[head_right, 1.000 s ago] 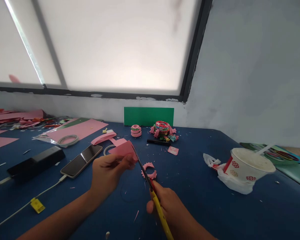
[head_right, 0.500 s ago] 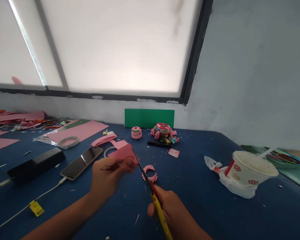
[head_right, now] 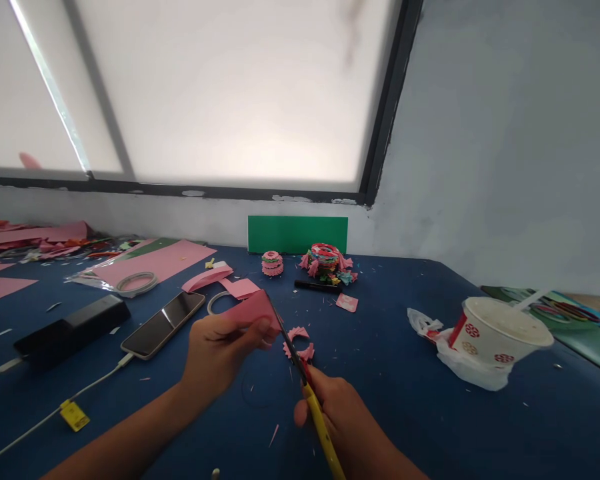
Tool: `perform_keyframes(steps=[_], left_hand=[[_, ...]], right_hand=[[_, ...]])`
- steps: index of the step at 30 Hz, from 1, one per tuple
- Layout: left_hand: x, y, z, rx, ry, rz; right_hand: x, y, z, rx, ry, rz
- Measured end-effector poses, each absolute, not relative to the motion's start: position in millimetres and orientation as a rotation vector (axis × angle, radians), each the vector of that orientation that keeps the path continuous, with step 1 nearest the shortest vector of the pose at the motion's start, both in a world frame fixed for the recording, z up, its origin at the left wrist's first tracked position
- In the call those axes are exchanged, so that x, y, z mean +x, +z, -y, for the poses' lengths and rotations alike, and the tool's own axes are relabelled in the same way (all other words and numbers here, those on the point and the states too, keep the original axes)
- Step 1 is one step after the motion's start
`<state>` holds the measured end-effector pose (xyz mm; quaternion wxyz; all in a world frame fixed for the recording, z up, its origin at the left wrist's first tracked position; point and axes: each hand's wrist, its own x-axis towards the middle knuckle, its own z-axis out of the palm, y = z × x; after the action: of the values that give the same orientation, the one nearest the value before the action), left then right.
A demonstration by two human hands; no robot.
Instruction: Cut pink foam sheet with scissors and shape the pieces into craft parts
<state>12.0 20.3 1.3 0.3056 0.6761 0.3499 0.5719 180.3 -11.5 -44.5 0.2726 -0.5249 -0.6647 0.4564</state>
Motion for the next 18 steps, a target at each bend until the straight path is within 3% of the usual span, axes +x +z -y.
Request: perform_keyframes(steps=[14,18], left_hand=[[14.4,-3.2,-18.6,1.722,1.445,-0.913],[14.6,-5.7,-18.5,1.736,1.430,-0.924]], right_hand=[[184.2,-49.3,9.3,-1.275,1.071,1.891],[180.7,-46.7,10.8,-1.313,1.163,1.895]])
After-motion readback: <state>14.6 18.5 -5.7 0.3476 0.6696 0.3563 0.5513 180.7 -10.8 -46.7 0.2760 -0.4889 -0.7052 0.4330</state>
